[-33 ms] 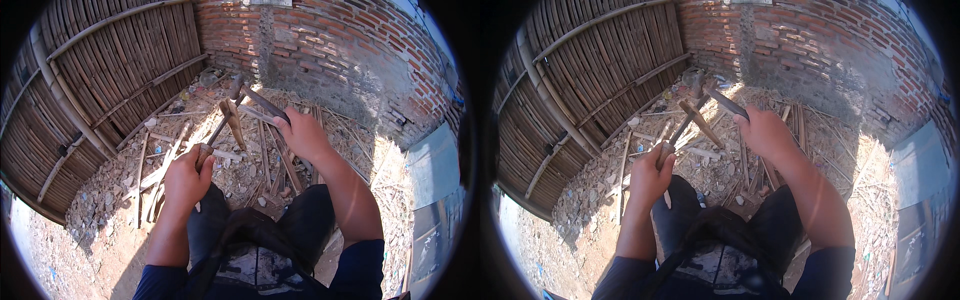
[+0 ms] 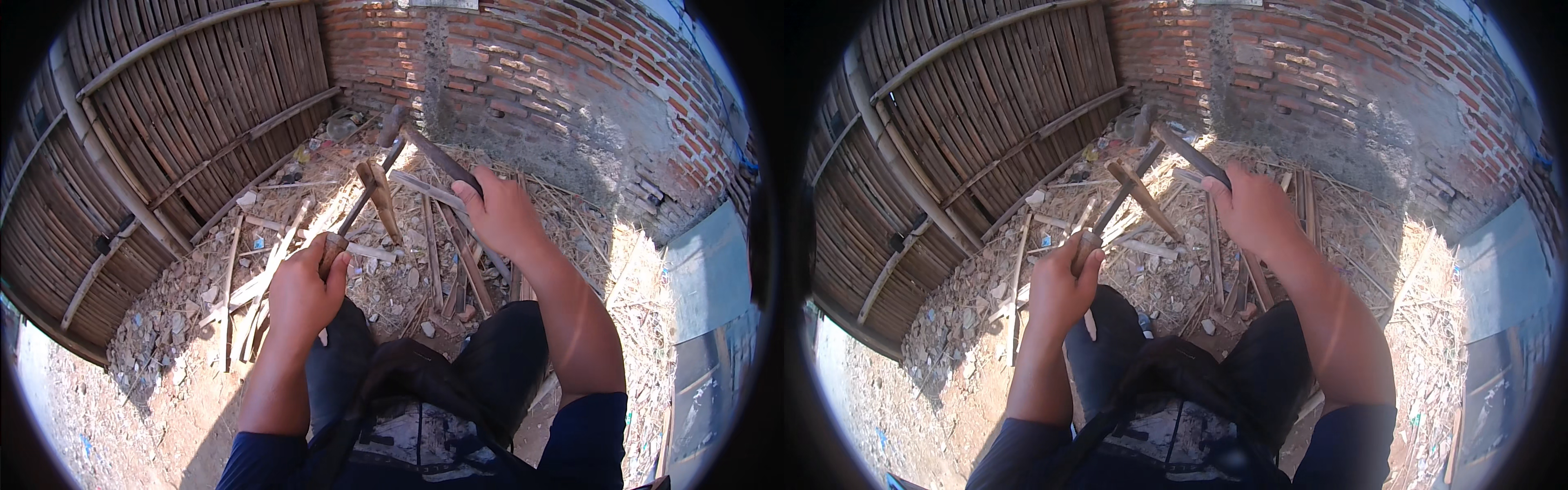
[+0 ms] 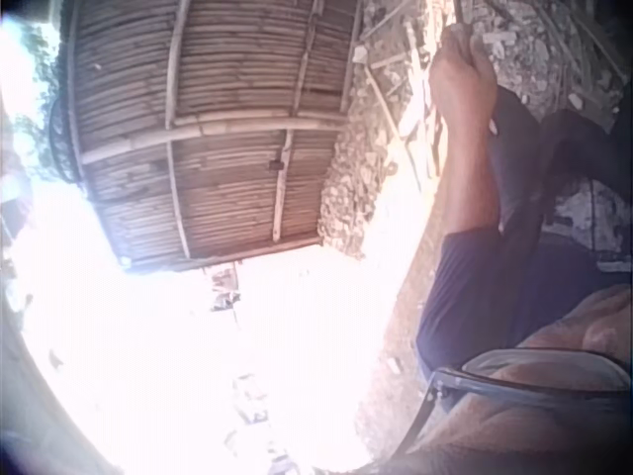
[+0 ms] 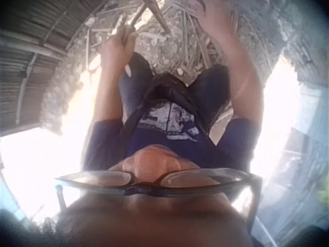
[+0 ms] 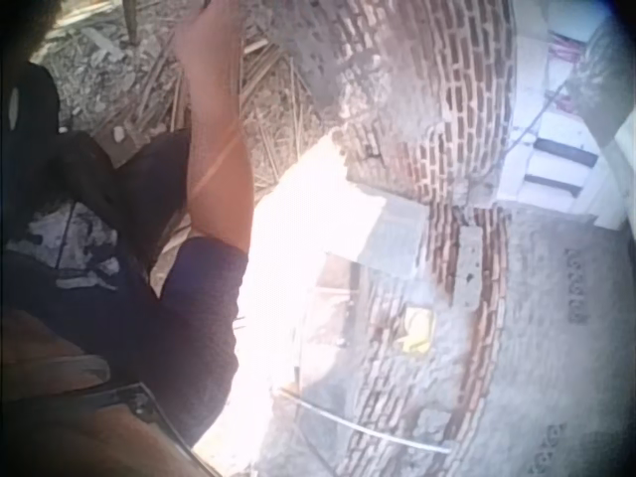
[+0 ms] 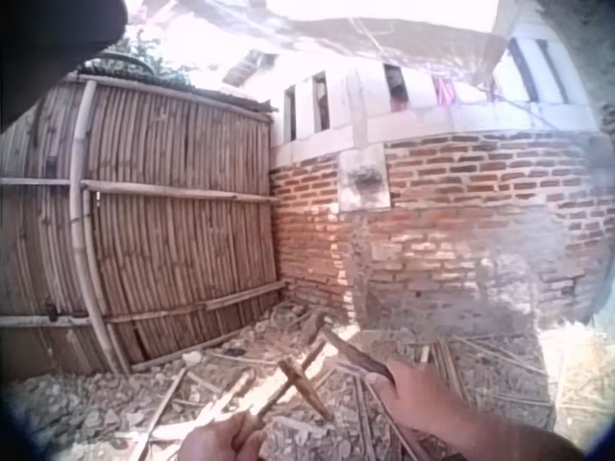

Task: The person splits a piece of bamboo by placing a knife against it and striking the spine of the knife with a hammer.

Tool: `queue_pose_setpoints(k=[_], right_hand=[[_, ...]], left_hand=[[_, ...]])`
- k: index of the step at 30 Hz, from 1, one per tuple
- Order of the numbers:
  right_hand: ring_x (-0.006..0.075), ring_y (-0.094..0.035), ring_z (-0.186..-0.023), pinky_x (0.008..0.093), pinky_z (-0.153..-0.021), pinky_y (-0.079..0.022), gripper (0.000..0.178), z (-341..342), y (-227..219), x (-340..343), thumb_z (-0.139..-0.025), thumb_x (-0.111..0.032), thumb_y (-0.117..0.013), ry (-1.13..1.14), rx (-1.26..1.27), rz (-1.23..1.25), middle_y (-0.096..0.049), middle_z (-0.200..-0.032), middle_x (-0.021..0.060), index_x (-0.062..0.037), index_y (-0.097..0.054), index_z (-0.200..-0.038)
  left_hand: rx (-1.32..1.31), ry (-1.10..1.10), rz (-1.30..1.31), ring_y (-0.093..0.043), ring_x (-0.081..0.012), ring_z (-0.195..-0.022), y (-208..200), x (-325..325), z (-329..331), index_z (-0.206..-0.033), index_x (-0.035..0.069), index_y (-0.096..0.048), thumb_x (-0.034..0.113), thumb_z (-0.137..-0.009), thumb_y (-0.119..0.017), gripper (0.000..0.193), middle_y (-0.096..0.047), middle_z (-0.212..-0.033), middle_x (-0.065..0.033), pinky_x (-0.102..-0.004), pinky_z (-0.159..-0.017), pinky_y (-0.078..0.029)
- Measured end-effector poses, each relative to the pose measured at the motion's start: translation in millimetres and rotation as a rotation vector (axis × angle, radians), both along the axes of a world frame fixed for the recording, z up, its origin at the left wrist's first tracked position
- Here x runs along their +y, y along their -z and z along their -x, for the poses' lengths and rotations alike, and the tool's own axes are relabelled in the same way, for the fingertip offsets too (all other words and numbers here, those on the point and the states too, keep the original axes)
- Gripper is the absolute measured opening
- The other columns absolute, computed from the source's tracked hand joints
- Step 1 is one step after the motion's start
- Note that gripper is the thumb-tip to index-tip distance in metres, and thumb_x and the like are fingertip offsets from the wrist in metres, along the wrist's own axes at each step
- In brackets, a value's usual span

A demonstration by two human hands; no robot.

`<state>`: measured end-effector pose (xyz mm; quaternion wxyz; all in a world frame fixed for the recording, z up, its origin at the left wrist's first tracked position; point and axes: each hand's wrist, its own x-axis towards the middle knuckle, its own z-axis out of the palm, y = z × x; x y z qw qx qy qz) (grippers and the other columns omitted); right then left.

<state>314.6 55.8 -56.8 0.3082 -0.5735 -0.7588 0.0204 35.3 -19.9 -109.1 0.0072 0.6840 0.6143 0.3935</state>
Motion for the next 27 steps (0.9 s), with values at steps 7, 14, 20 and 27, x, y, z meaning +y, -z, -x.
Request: queue_pose_setpoints(k=[7,14,20,27], right_hand=[[0.0461,-0.066,-0.071,0.0538,-0.063,-0.049,0.039,-5.9,21.4,-0.3,-0.106,-0.041,-0.053,0.038,0.084,-0.103,-0.065,-0.069,0.0216,-0.0027,-0.056,-0.103],[0.0383,-0.066,-0.068,0.0462,-0.062,-0.048,0.042,-15.2,54.0,12.4,-0.106,-0.043,-0.052,-0.014,0.328,0.047,-0.063,-0.071,0.0190,-0.0016,-0.058,-0.101],[0.0278,-0.062,-0.068,0.0414,-0.065,-0.047,0.043,-46.5,151.4,39.9,-0.105,-0.042,-0.055,0.074,0.772,0.117,-0.062,-0.074,0.0129,-0.0004,-0.060,-0.099],[0.0282,-0.065,-0.075,0.0414,-0.072,-0.049,0.043,-84.3,164.4,47.4,-0.104,-0.041,-0.057,0.324,0.752,0.167,-0.065,-0.079,0.0147,0.0004,-0.066,-0.110]], left_hand=[[0.036,-0.032,-0.020,-0.070,-0.0422,-0.079,0.1,5.4,-3.5,-0.121,-0.003,-0.068,0.033,-0.094,-0.069,0.045,-0.071,-0.084,-0.0241,-0.0490,-0.071,-0.055],[-0.022,-0.057,-0.008,-0.071,-0.0408,-0.084,4.5,10.4,3.0,-0.127,0.000,-0.067,0.034,-0.095,-0.070,0.048,-0.072,-0.090,-0.0243,-0.0462,-0.074,-0.056],[-0.184,-0.034,0.002,-0.073,-0.0377,-0.086,15.6,33.2,13.0,-0.135,0.005,-0.065,0.036,-0.096,-0.069,0.050,-0.073,-0.091,-0.0242,-0.0428,-0.078,-0.056],[0.052,-0.120,0.049,-0.072,-0.0300,-0.083,-52.7,130.2,16.9,-0.125,0.007,-0.069,0.048,-0.092,-0.073,0.053,-0.073,-0.086,-0.0172,-0.0398,-0.078,-0.054]])
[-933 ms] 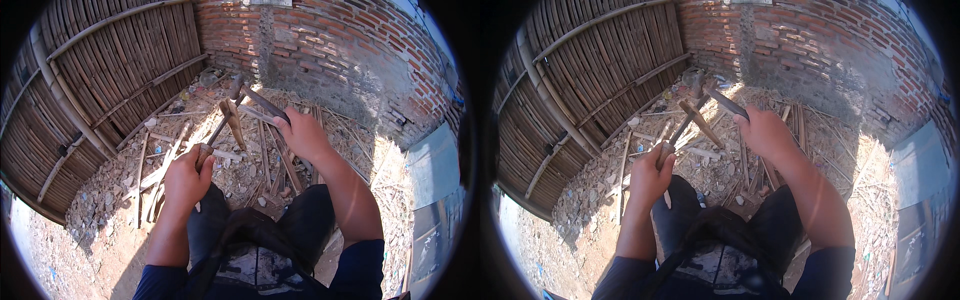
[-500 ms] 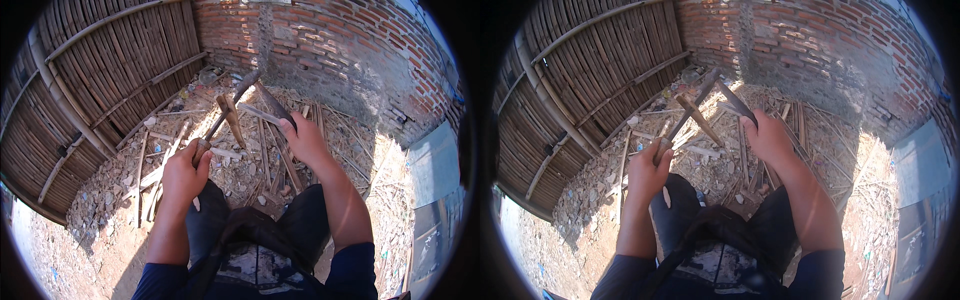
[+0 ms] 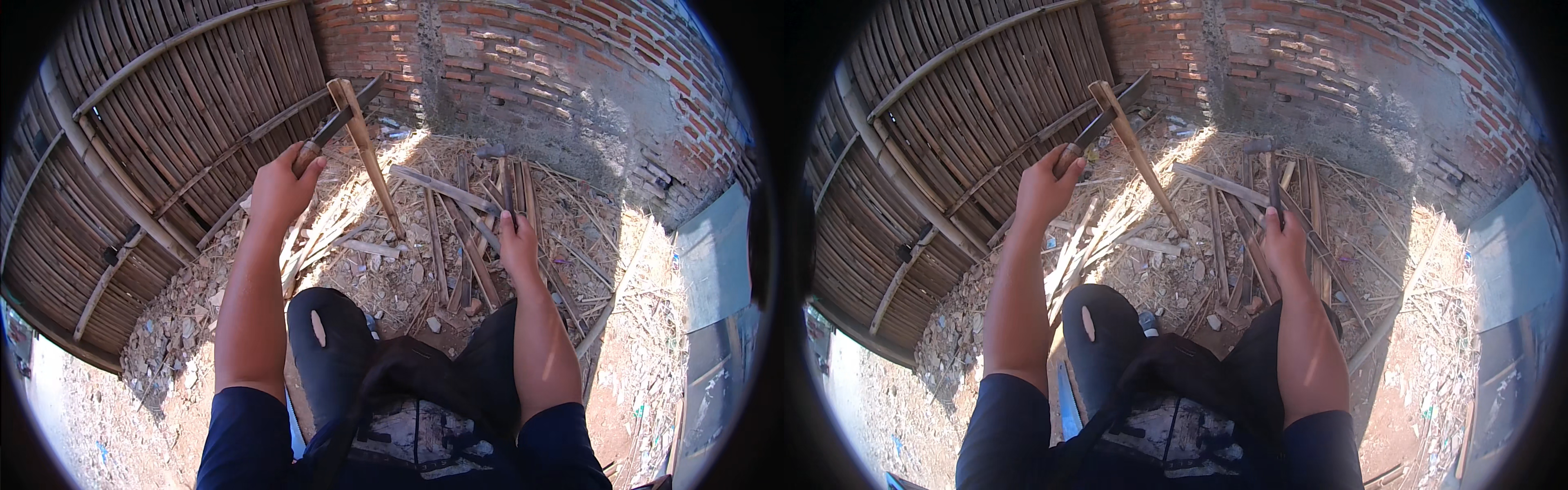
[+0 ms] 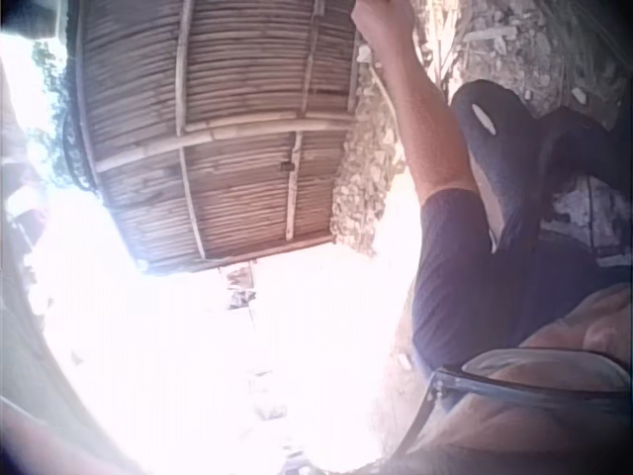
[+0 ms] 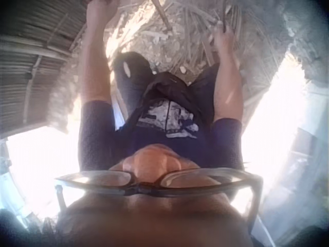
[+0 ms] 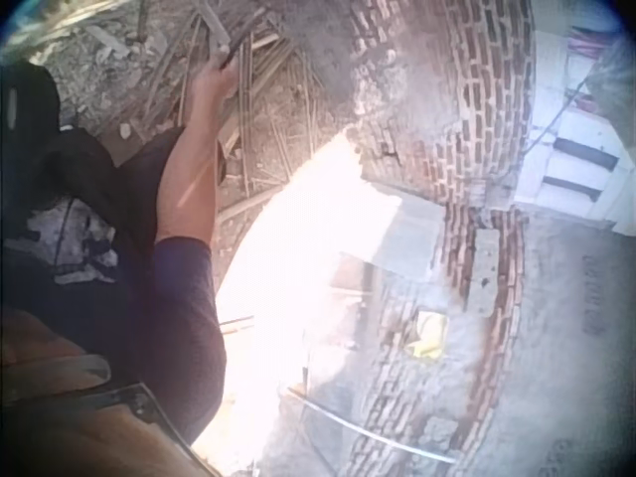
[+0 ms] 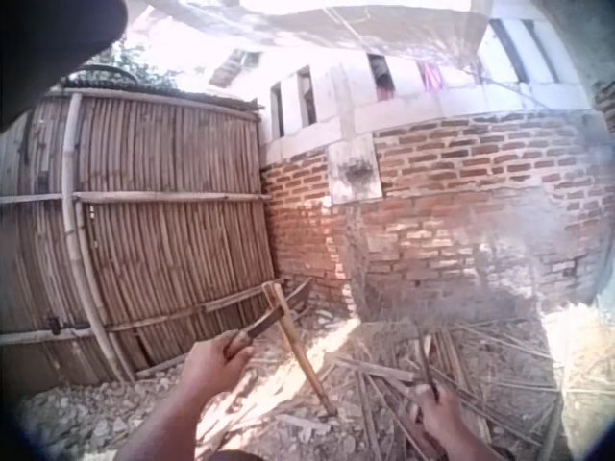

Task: The person splits a piece of bamboo by placing a knife against it and striking the spine of the knife with a hammer.

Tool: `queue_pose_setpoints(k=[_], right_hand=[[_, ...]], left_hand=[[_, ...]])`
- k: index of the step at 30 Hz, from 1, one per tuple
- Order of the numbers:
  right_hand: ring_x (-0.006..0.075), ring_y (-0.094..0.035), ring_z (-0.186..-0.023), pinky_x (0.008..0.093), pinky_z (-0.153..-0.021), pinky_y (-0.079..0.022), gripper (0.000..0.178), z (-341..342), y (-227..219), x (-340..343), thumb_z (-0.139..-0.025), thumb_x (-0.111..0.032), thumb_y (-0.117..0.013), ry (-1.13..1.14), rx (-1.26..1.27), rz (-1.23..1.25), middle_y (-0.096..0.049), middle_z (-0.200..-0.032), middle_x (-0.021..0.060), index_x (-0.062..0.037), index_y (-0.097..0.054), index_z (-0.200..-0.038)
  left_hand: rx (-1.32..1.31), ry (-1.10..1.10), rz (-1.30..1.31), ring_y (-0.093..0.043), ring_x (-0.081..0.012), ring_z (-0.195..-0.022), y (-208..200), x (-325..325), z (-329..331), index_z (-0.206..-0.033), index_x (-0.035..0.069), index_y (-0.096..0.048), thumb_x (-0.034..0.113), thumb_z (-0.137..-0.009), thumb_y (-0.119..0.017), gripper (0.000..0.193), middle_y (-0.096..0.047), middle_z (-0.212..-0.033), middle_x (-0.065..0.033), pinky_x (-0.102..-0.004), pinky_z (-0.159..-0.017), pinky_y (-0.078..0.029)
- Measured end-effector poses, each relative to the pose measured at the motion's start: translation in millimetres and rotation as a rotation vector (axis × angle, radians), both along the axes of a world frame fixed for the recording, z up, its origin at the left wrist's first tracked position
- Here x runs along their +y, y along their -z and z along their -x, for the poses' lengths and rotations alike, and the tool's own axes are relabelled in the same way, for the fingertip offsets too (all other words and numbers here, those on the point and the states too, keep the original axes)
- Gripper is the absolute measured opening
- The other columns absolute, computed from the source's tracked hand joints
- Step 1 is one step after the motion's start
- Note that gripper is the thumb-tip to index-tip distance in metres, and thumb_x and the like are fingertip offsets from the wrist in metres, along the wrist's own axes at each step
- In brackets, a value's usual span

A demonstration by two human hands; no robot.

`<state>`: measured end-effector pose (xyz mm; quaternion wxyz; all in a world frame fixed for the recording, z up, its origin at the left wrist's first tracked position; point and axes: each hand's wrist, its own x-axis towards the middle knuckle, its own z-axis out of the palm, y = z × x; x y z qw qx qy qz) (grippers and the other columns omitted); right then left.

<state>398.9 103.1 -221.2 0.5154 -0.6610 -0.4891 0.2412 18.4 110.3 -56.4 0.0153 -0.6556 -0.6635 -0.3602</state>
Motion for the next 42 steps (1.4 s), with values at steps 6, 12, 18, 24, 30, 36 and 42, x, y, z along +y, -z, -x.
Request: queue_pose_setpoints(k=[6,12,18,24,30,36,42], right_hand=[[0.0182,-0.058,-0.069,0.0368,-0.067,-0.046,0.037,-7.6,0.5,-15.0,-0.104,-0.038,-0.058,0.044,0.179,-0.093,-0.061,-0.077,0.0063,-0.0028,-0.067,-0.111],[0.0089,-0.050,-0.062,0.0280,-0.058,-0.041,0.030,-14.2,-25.1,-37.5,-0.107,-0.032,-0.056,-0.035,0.247,-0.167,-0.056,-0.072,-0.0001,-0.0038,-0.064,-0.108],[0.0042,-0.043,-0.049,0.0220,-0.042,-0.035,0.034,-0.3,-43.6,-69.8,-0.107,-0.039,-0.056,-0.185,0.133,-0.296,-0.047,-0.064,-0.0041,-0.0051,-0.059,-0.107],[0.0030,-0.046,-0.060,0.0217,-0.052,-0.035,0.039,7.8,-117.0,-130.9,-0.109,-0.035,-0.053,-0.071,0.125,-0.497,-0.051,-0.069,-0.0042,0.0021,-0.059,-0.119],[0.0100,-0.052,-0.058,0.0265,-0.053,-0.042,0.041,15.2,-106.7,-121.5,-0.110,-0.036,-0.047,0.053,0.007,-0.682,-0.053,-0.069,0.0023,0.0047,-0.053,-0.118],[0.0291,-0.060,-0.063,0.0404,-0.063,-0.050,0.041,17.7,-78.1,-100.8,-0.109,-0.035,-0.049,0.006,-0.364,-0.318,-0.061,-0.077,0.0120,0.0047,-0.056,-0.112],[0.0158,-0.052,-0.059,0.0340,-0.056,-0.044,0.041,24.7,-115.8,-117.9,-0.109,-0.039,-0.048,0.066,0.134,-0.677,-0.051,-0.072,0.0053,0.0020,-0.055,-0.109]], left_hand=[[0.227,-0.018,0.190,-0.071,-0.0316,-0.083,-24.2,31.4,7.3,-0.106,0.002,-0.071,0.049,-0.079,-0.085,0.056,-0.072,-0.086,-0.0169,-0.0428,-0.077,-0.053],[0.283,0.249,0.220,-0.071,-0.0333,-0.086,-28.7,42.4,18.8,-0.104,0.002,-0.072,0.041,-0.077,-0.087,0.050,-0.074,-0.090,-0.0165,-0.0432,-0.078,-0.053],[0.403,0.106,0.187,-0.071,-0.0367,-0.091,-27.0,30.1,-30.3,-0.103,0.003,-0.075,0.046,-0.076,-0.084,0.051,-0.074,-0.091,-0.0184,-0.0457,-0.081,-0.055],[0.416,0.160,0.185,-0.072,-0.0356,-0.093,-3.0,20.3,-43.3,-0.098,0.008,-0.074,0.041,-0.084,-0.078,0.037,-0.075,-0.092,-0.0164,-0.0489,-0.082,-0.057],[0.363,0.150,0.187,-0.072,-0.0370,-0.091,6.4,-3.2,-57.9,-0.096,0.007,-0.074,0.021,-0.081,-0.071,0.021,-0.074,-0.090,-0.0184,-0.0488,-0.081,-0.059],[0.381,0.099,0.204,-0.073,-0.0375,-0.087,3.4,-16.6,-51.6,-0.095,0.008,-0.074,0.019,-0.079,-0.070,0.020,-0.074,-0.090,-0.0181,-0.0491,-0.080,-0.059],[0.378,0.091,0.226,-0.071,-0.0383,-0.091,9.7,-13.6,-42.3,-0.095,0.007,-0.072,0.025,-0.084,-0.071,0.020,-0.072,-0.090,-0.0192,-0.0504,-0.080,-0.057]])
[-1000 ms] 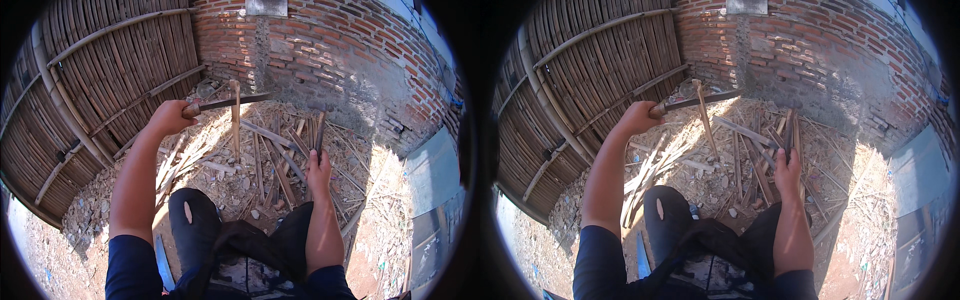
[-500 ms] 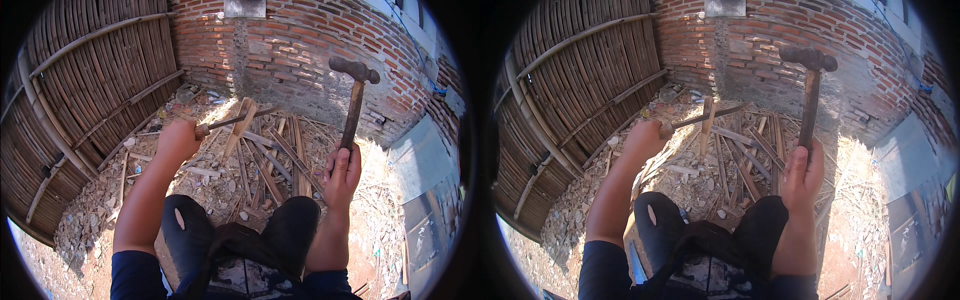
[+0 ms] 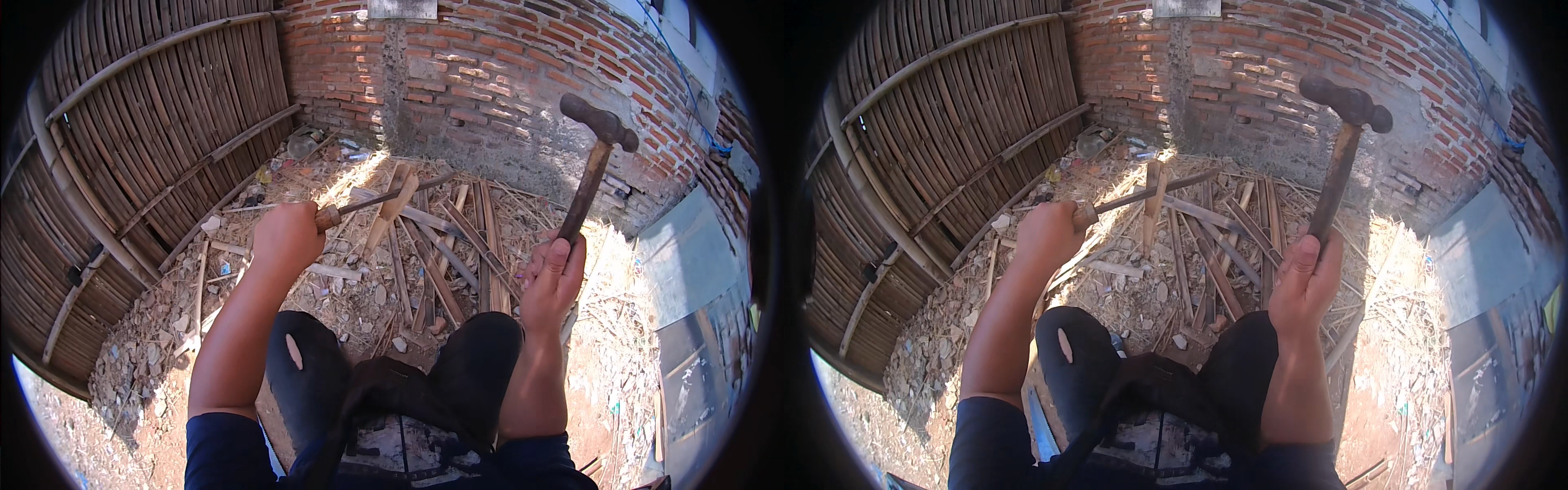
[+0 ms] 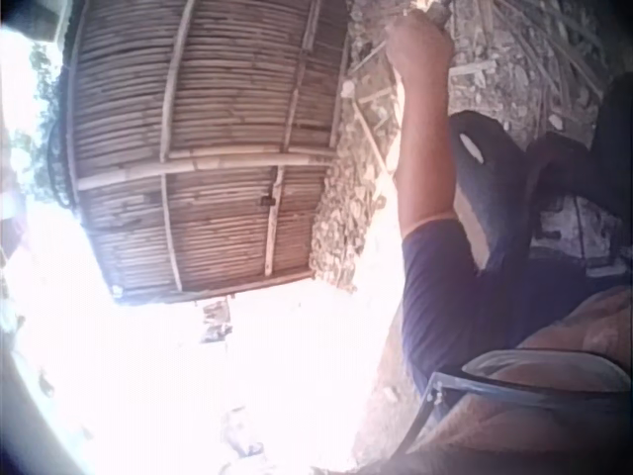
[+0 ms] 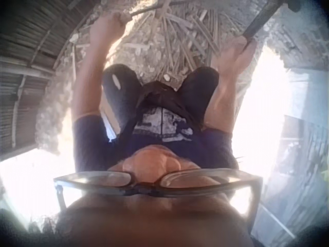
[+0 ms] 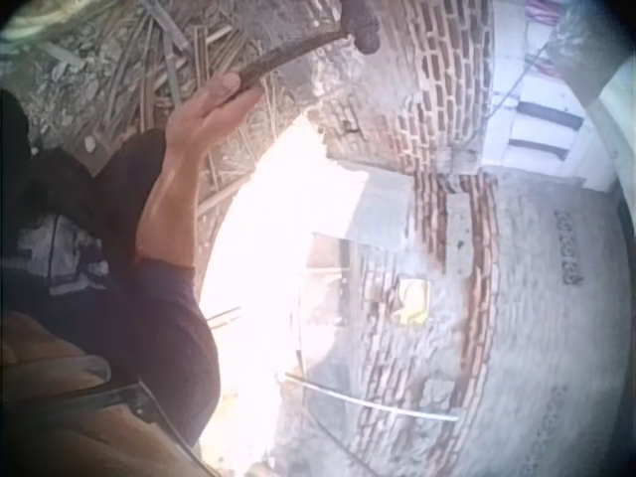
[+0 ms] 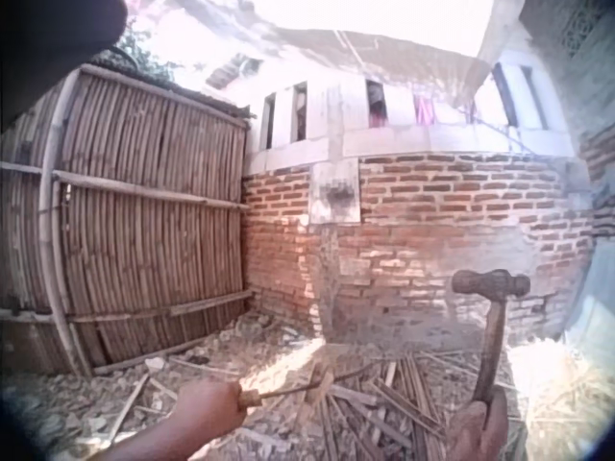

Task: The person splits a piece of bamboo by placing a knife against it and striking the spine of the knife with a hammer.

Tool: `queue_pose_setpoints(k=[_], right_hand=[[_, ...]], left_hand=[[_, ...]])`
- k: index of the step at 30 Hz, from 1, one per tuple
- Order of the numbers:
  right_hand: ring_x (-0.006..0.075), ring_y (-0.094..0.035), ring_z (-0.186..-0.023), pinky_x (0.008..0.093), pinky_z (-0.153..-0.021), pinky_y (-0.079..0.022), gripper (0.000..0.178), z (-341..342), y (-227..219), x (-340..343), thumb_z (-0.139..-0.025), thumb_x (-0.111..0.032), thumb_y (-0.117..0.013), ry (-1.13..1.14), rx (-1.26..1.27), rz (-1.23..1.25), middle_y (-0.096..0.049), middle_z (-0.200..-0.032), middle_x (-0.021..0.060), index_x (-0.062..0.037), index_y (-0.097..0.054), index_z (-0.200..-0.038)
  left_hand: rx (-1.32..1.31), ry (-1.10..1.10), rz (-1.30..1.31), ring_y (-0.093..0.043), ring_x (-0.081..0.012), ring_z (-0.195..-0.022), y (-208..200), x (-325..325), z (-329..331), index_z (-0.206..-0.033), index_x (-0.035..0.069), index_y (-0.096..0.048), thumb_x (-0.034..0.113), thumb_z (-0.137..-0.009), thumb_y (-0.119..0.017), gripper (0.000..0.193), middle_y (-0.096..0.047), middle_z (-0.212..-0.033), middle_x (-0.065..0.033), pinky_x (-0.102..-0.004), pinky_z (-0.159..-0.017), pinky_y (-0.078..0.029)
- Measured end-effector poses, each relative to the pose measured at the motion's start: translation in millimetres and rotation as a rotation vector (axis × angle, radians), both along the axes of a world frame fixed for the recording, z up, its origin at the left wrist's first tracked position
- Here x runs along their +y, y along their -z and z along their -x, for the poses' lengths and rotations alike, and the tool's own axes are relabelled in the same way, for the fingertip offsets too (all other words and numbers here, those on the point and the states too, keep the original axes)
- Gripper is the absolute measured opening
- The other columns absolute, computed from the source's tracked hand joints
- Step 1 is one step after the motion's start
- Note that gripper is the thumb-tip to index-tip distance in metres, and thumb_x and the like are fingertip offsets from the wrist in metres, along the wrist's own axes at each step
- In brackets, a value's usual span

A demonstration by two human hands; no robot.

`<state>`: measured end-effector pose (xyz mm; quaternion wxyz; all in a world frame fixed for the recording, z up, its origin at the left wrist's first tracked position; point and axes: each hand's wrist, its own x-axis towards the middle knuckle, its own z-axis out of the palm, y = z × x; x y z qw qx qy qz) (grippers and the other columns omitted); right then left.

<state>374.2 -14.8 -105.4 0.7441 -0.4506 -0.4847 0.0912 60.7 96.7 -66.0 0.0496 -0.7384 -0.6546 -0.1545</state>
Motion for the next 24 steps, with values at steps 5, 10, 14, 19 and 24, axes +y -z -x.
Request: queue_pose_setpoints(k=[5,10,14,19,24], right_hand=[[0.0173,-0.054,-0.059,0.0344,-0.056,-0.043,0.038,5.9,77.5,35.5,-0.108,-0.037,-0.052,0.154,-0.430,0.163,-0.053,-0.067,0.0050,-0.0003,-0.055,-0.112],[0.0139,-0.052,-0.059,0.0308,-0.055,-0.041,0.033,14.0,63.2,34.2,-0.108,-0.036,-0.052,0.017,-0.398,0.243,-0.054,-0.068,0.0035,-0.0034,-0.054,-0.111],[0.0031,-0.044,-0.057,0.0210,-0.050,-0.035,0.032,22.5,26.9,7.5,-0.111,-0.037,-0.046,-0.064,-0.031,0.027,-0.047,-0.067,-0.0045,-0.0065,-0.053,-0.103],[0.0250,-0.063,-0.065,0.0385,-0.061,-0.049,0.035,11.8,76.3,25.0,-0.106,-0.034,-0.056,0.186,-0.483,0.223,-0.064,-0.075,0.0123,-0.0003,-0.056,-0.117],[0.0208,-0.061,-0.063,0.0357,-0.060,-0.047,0.037,4.5,34.4,18.9,-0.107,-0.035,-0.054,-0.004,-0.369,0.367,-0.062,-0.075,0.0091,0.0007,-0.060,-0.112]], left_hand=[[-0.005,0.036,-0.042,-0.072,-0.0372,-0.088,1.8,-4.2,-11.6,-0.094,0.008,-0.072,0.023,-0.084,-0.071,0.019,-0.073,-0.088,-0.0175,-0.0492,-0.078,-0.058],[0.048,0.031,-0.062,-0.072,-0.0368,-0.087,4.7,-7.0,-10.3,-0.093,0.008,-0.072,0.022,-0.085,-0.071,0.017,-0.072,-0.086,-0.0168,-0.0491,-0.077,-0.058],[0.016,0.033,-0.073,-0.071,-0.0370,-0.087,13.1,-0.7,-1.3,-0.093,0.008,-0.071,0.023,-0.085,-0.070,0.017,-0.072,-0.087,-0.0171,-0.0501,-0.076,-0.057],[0.009,0.024,-0.080,-0.072,-0.0370,-0.085,11.3,-2.2,-6.7,-0.094,0.008,-0.072,0.021,-0.084,-0.070,0.017,-0.073,-0.088,-0.0173,-0.0496,-0.076,-0.058],[0.040,-0.055,-0.044,-0.073,-0.0362,-0.087,9.7,3.7,6.5,-0.097,0.009,-0.074,0.017,-0.082,-0.070,0.017,-0.074,-0.090,-0.0170,-0.0484,-0.078,-0.059]])
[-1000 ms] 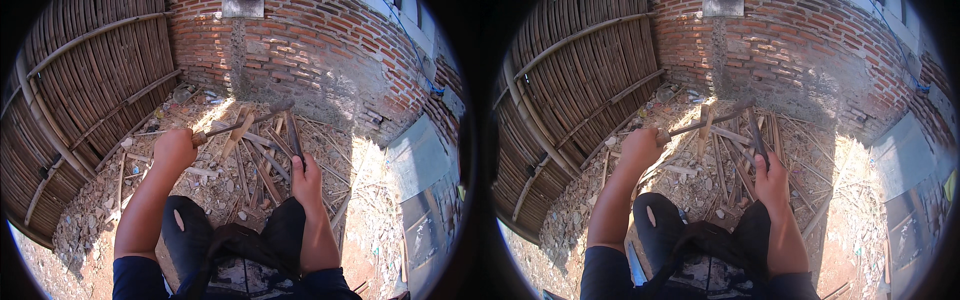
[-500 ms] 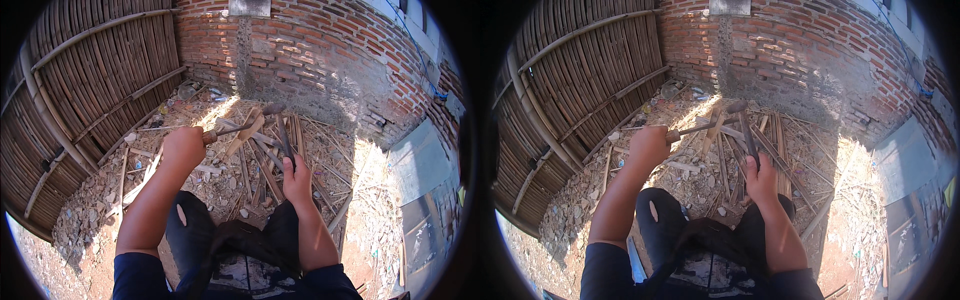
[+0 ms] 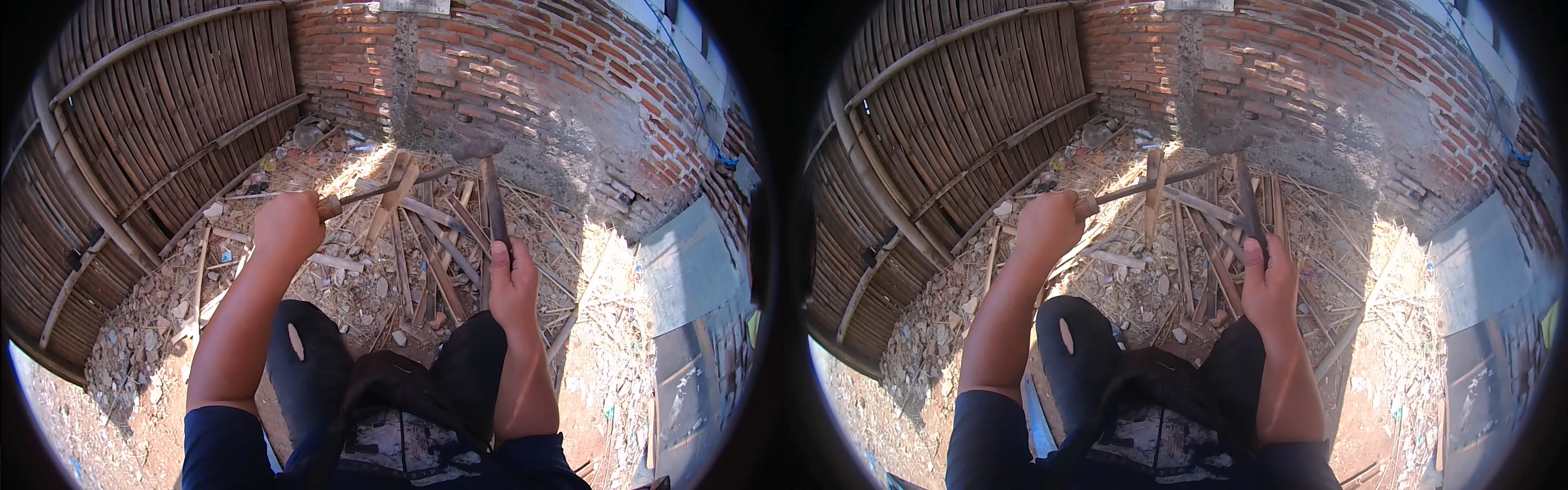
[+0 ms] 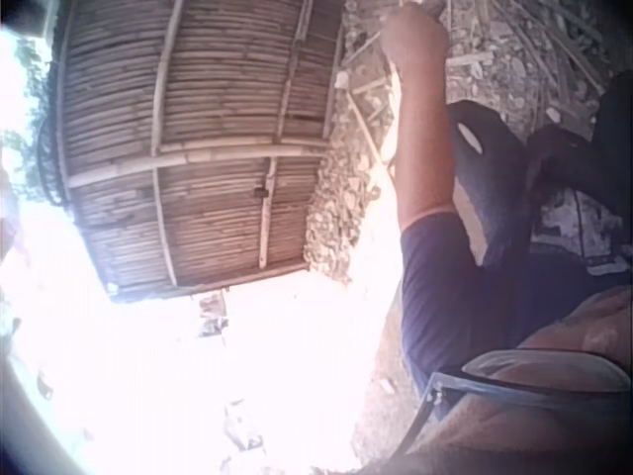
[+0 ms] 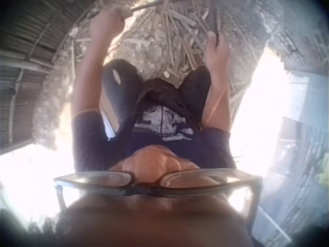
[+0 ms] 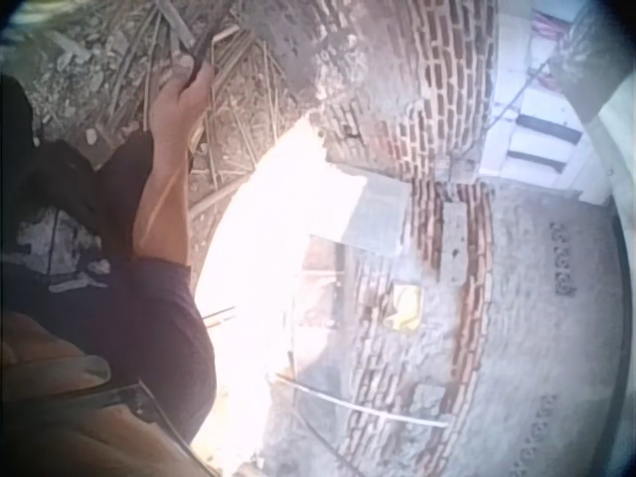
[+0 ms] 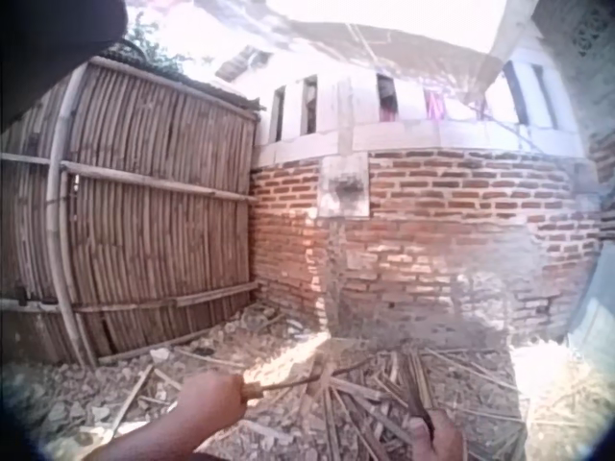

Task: The person splits a piece of bamboo by placing a knife against it and striking the spine of the knife with a hammer.

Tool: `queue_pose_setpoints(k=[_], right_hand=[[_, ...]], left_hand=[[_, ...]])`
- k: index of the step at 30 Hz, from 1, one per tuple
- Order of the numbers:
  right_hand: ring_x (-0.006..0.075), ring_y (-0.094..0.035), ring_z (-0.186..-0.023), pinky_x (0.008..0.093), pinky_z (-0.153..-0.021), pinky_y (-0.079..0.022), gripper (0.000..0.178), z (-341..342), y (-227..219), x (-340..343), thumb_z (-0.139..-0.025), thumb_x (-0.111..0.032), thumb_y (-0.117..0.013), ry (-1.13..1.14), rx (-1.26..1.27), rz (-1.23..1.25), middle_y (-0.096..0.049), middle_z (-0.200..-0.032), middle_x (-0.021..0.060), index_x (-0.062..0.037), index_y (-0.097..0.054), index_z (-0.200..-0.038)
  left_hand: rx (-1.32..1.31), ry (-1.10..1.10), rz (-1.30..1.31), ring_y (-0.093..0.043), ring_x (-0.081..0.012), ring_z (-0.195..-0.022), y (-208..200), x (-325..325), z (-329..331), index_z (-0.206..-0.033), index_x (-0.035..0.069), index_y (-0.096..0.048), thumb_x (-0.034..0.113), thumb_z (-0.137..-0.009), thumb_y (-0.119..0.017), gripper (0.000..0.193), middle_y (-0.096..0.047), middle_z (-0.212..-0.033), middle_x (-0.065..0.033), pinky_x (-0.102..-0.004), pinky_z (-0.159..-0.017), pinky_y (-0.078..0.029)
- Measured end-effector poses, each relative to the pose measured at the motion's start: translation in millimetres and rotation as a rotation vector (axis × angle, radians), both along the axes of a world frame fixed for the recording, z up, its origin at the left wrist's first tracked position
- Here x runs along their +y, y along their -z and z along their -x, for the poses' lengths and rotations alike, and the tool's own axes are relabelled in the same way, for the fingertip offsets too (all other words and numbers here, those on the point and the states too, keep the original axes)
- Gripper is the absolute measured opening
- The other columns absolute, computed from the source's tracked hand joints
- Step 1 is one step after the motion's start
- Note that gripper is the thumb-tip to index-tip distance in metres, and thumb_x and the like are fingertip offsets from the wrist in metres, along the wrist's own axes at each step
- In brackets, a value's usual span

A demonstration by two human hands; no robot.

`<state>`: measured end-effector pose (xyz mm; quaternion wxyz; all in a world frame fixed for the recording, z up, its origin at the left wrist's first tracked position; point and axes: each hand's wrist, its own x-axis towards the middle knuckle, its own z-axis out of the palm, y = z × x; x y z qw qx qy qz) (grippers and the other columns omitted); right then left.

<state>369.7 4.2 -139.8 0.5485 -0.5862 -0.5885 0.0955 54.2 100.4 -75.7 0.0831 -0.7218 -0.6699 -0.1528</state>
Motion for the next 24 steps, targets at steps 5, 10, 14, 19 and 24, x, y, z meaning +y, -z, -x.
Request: queue_pose_setpoints(k=[5,10,14,19,24], right_hand=[[0.0094,-0.049,-0.057,0.0305,-0.051,-0.039,0.036,10.1,-24.2,-15.8,-0.109,-0.035,-0.050,-0.101,0.440,-0.387,-0.053,-0.074,0.0003,-0.0001,-0.057,-0.115],[0.0314,-0.067,-0.061,0.0392,-0.055,-0.048,0.031,18.5,25.3,24.7,-0.107,-0.031,-0.054,0.088,-0.137,-0.211,-0.065,-0.074,0.0141,-0.0004,-0.056,-0.108],[0.0280,-0.065,-0.060,0.0372,-0.056,-0.047,0.032,20.1,-4.4,22.1,-0.107,-0.033,-0.055,-0.011,-0.110,-0.042,-0.065,-0.074,0.0139,-0.0005,-0.059,-0.106],[0.0143,-0.056,-0.059,0.0307,-0.055,-0.045,0.033,14.6,-24.7,7.1,-0.109,-0.032,-0.051,-0.095,0.239,-0.331,-0.060,-0.071,0.0084,0.0007,-0.053,-0.112],[0.0208,-0.063,-0.060,0.0350,-0.056,-0.046,0.033,31.0,50.7,42.3,-0.108,-0.032,-0.051,0.035,-0.121,-0.137,-0.061,-0.071,0.0129,0.0001,-0.051,-0.115]], left_hand=[[-0.022,-0.033,-0.004,-0.073,-0.0362,-0.089,0.5,-0.9,7.8,-0.098,0.011,-0.075,0.018,-0.082,-0.071,0.018,-0.074,-0.092,-0.0161,-0.0487,-0.079,-0.059],[-0.050,0.000,0.004,-0.070,-0.0395,-0.092,-0.6,-4.4,4.6,-0.093,0.005,-0.071,0.024,-0.087,-0.067,0.020,-0.072,-0.093,-0.0201,-0.0520,-0.081,-0.056],[-0.029,-0.032,0.007,-0.071,-0.0381,-0.091,-6.1,-3.1,11.7,-0.095,0.007,-0.072,0.022,-0.085,-0.070,0.019,-0.072,-0.092,-0.0190,-0.0506,-0.079,-0.056],[-0.001,-0.039,-0.055,-0.072,-0.0354,-0.088,4.4,-0.2,16.7,-0.097,0.010,-0.073,0.019,-0.083,-0.072,0.016,-0.073,-0.090,-0.0164,-0.0476,-0.077,-0.058],[-0.058,-0.020,-0.031,-0.071,-0.0374,-0.091,1.5,-2.4,-0.1,-0.096,0.007,-0.072,0.020,-0.083,-0.071,0.018,-0.072,-0.092,-0.0187,-0.0499,-0.080,-0.057]])
